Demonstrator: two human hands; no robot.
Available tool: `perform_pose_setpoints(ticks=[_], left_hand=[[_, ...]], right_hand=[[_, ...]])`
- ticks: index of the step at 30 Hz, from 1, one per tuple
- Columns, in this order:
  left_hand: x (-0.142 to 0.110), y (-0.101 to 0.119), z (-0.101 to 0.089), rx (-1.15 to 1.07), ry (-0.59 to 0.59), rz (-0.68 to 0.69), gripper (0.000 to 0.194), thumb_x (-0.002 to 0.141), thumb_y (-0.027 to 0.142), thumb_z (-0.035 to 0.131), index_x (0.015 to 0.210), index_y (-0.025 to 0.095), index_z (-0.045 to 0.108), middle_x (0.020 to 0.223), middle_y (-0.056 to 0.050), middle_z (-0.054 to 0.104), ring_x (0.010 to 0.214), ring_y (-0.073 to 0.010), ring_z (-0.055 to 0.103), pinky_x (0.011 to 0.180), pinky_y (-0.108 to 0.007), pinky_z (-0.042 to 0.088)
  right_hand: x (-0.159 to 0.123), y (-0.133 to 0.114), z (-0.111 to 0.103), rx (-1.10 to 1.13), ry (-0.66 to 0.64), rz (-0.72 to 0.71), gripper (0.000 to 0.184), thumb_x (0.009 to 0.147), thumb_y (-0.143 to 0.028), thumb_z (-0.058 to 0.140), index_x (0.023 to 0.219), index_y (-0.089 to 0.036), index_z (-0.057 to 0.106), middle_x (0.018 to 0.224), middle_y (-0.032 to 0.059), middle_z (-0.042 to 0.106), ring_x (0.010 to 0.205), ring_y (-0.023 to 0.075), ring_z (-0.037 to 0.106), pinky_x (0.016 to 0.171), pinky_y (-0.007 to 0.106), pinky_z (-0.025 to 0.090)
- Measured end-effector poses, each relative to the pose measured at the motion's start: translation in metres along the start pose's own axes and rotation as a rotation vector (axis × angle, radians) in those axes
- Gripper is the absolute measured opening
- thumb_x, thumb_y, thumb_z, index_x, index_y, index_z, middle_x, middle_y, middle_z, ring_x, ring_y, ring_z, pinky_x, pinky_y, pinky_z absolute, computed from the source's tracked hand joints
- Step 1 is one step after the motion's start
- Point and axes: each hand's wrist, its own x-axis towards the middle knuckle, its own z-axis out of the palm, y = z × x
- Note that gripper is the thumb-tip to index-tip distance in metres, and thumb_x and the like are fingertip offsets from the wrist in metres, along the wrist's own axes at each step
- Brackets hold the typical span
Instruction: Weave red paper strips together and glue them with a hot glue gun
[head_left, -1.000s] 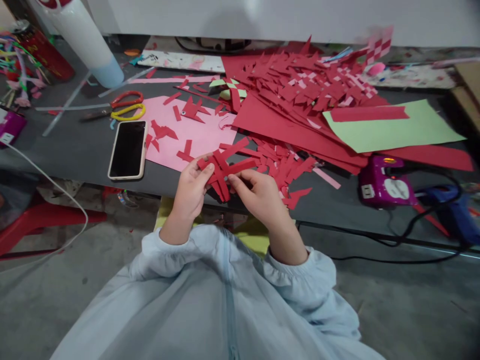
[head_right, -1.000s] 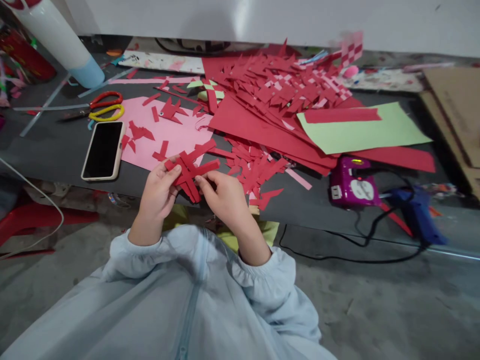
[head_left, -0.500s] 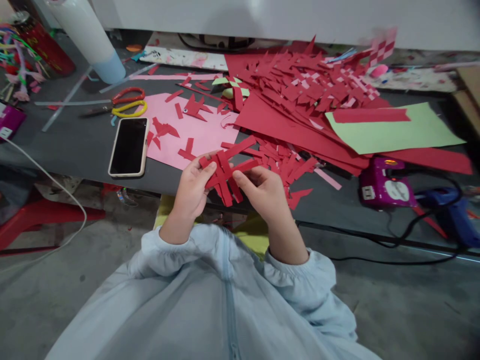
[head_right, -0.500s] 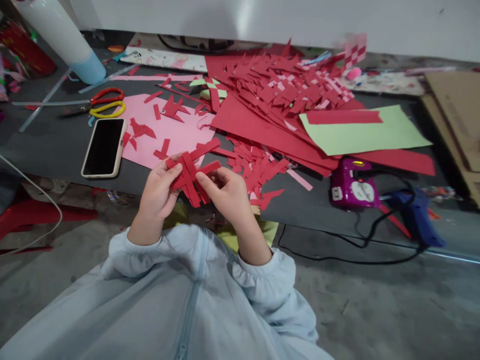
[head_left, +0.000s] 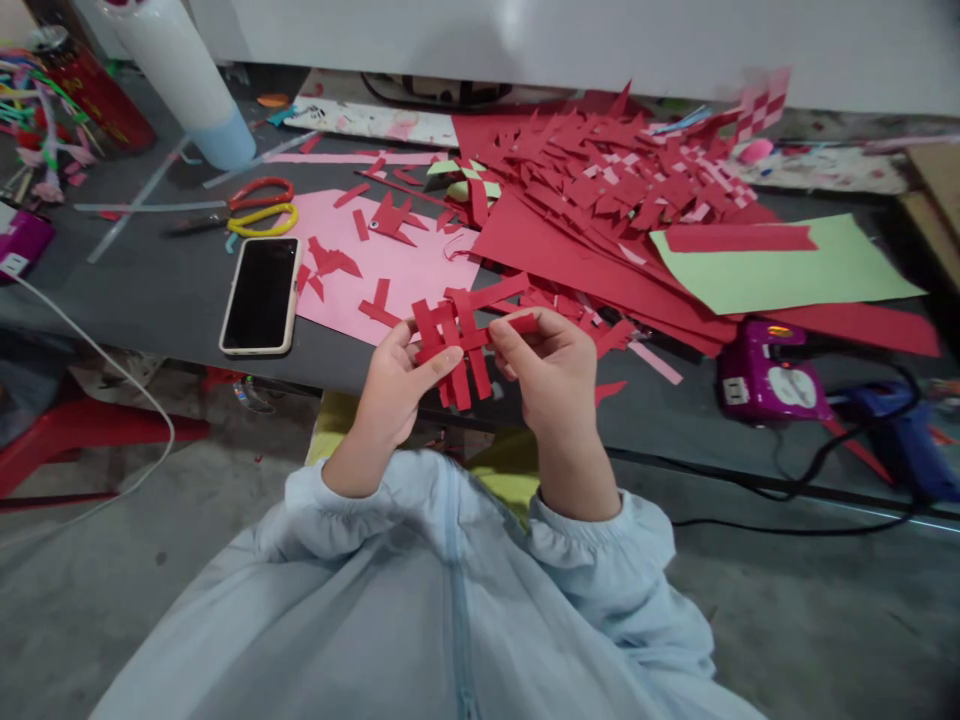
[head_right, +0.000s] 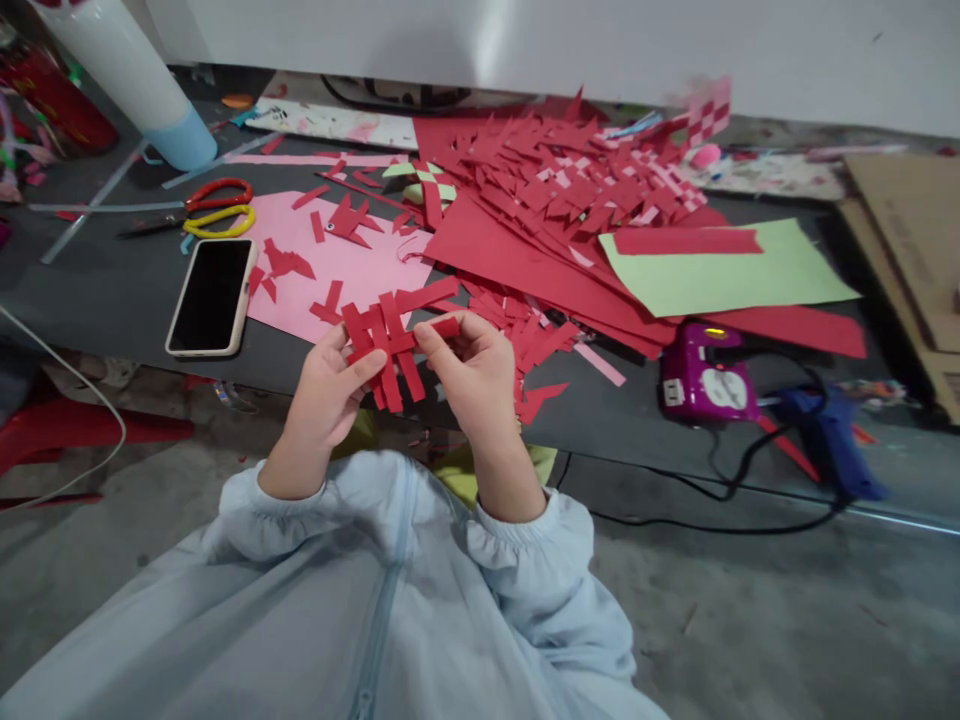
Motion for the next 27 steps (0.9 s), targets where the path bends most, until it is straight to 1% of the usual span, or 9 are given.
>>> perform_pose_setpoints(ticks=[3, 5, 9, 12, 14, 18, 22, 24, 27], left_hand=[[-0.001, -0.005, 0.002, 0.029, 0.011, 0.025, 0.055, 0.060, 0.034, 0.090, 0.106, 0.019, 0.063, 0.099, -0.004, 0.076, 0.087, -0.0191, 0.073, 0.081, -0.031, 0.059], [0.000, -0.009, 0.003, 0.053, 0.044, 0.058, 0.053, 0.059, 0.033, 0.091, 0.103, 0.019, 0.064, 0.100, -0.004, 0.076, 0.089, -0.0181, 0.072, 0.082, -0.030, 0.058], [0.002, -0.015, 0.003, 0.099, 0.109, 0.105, 0.049, 0.058, 0.031, 0.091, 0.098, 0.018, 0.065, 0.091, -0.002, 0.076, 0.082, -0.0157, 0.072, 0.079, -0.028, 0.058], [0.002, -0.017, 0.002, 0.119, 0.135, 0.111, 0.051, 0.058, 0.033, 0.091, 0.099, 0.018, 0.066, 0.090, -0.002, 0.077, 0.082, -0.0168, 0.072, 0.081, -0.030, 0.058], [0.001, -0.017, 0.003, 0.125, 0.139, 0.107, 0.053, 0.056, 0.033, 0.092, 0.100, 0.018, 0.065, 0.092, -0.003, 0.077, 0.085, -0.0181, 0.073, 0.083, -0.032, 0.058], [-0.001, -0.017, 0.005, 0.097, 0.118, 0.095, 0.055, 0.056, 0.032, 0.092, 0.101, 0.018, 0.065, 0.094, -0.004, 0.077, 0.086, -0.0196, 0.074, 0.082, -0.033, 0.059], [-0.004, -0.014, 0.009, 0.041, 0.058, 0.044, 0.050, 0.059, 0.032, 0.091, 0.101, 0.019, 0.066, 0.092, -0.004, 0.078, 0.082, -0.0206, 0.075, 0.077, -0.034, 0.062], [-0.005, -0.013, 0.010, 0.043, 0.044, 0.027, 0.048, 0.059, 0.034, 0.091, 0.098, 0.019, 0.068, 0.089, -0.004, 0.078, 0.082, -0.0217, 0.076, 0.075, -0.034, 0.062], [-0.006, -0.014, 0.008, 0.079, 0.024, 0.009, 0.041, 0.062, 0.038, 0.089, 0.092, 0.017, 0.072, 0.086, -0.005, 0.079, 0.081, -0.0218, 0.076, 0.075, -0.033, 0.063]], right_hand=[[-0.001, -0.001, 0.002, -0.043, 0.021, -0.030, 0.027, 0.074, -0.045, 0.075, 0.070, -0.022, 0.061, 0.060, -0.0030, 0.060, 0.050, 0.0094, 0.051, 0.052, 0.026, 0.046], [-0.003, -0.002, 0.003, -0.063, 0.028, -0.040, 0.027, 0.076, -0.045, 0.073, 0.070, -0.022, 0.061, 0.061, -0.0027, 0.061, 0.051, 0.0103, 0.052, 0.053, 0.026, 0.047], [-0.006, -0.002, 0.006, -0.073, 0.041, -0.089, 0.025, 0.077, -0.043, 0.073, 0.070, -0.022, 0.061, 0.064, -0.0020, 0.062, 0.057, 0.0113, 0.055, 0.058, 0.027, 0.049], [-0.006, -0.002, 0.007, -0.105, 0.059, -0.113, 0.027, 0.077, -0.045, 0.073, 0.068, -0.023, 0.061, 0.065, -0.0011, 0.063, 0.061, 0.0127, 0.057, 0.059, 0.027, 0.049], [-0.006, -0.003, 0.007, -0.105, 0.079, -0.094, 0.031, 0.075, -0.049, 0.074, 0.067, -0.023, 0.060, 0.063, -0.0011, 0.063, 0.061, 0.0129, 0.056, 0.058, 0.027, 0.049], [-0.004, -0.005, 0.008, -0.077, 0.102, -0.044, 0.032, 0.073, -0.051, 0.074, 0.067, -0.022, 0.062, 0.064, -0.0014, 0.062, 0.058, 0.0117, 0.055, 0.056, 0.026, 0.047], [0.000, -0.008, 0.008, -0.011, 0.113, -0.073, 0.030, 0.074, -0.047, 0.074, 0.067, -0.021, 0.060, 0.063, -0.0023, 0.059, 0.056, 0.0099, 0.052, 0.056, 0.026, 0.047], [0.001, -0.009, 0.007, -0.016, 0.110, -0.067, 0.032, 0.074, -0.049, 0.073, 0.067, -0.022, 0.059, 0.062, -0.0020, 0.059, 0.056, 0.0104, 0.053, 0.055, 0.026, 0.046], [0.002, -0.008, 0.006, -0.018, 0.106, -0.015, 0.035, 0.073, -0.054, 0.073, 0.069, -0.022, 0.060, 0.062, -0.0015, 0.060, 0.053, 0.0103, 0.052, 0.048, 0.026, 0.041]])
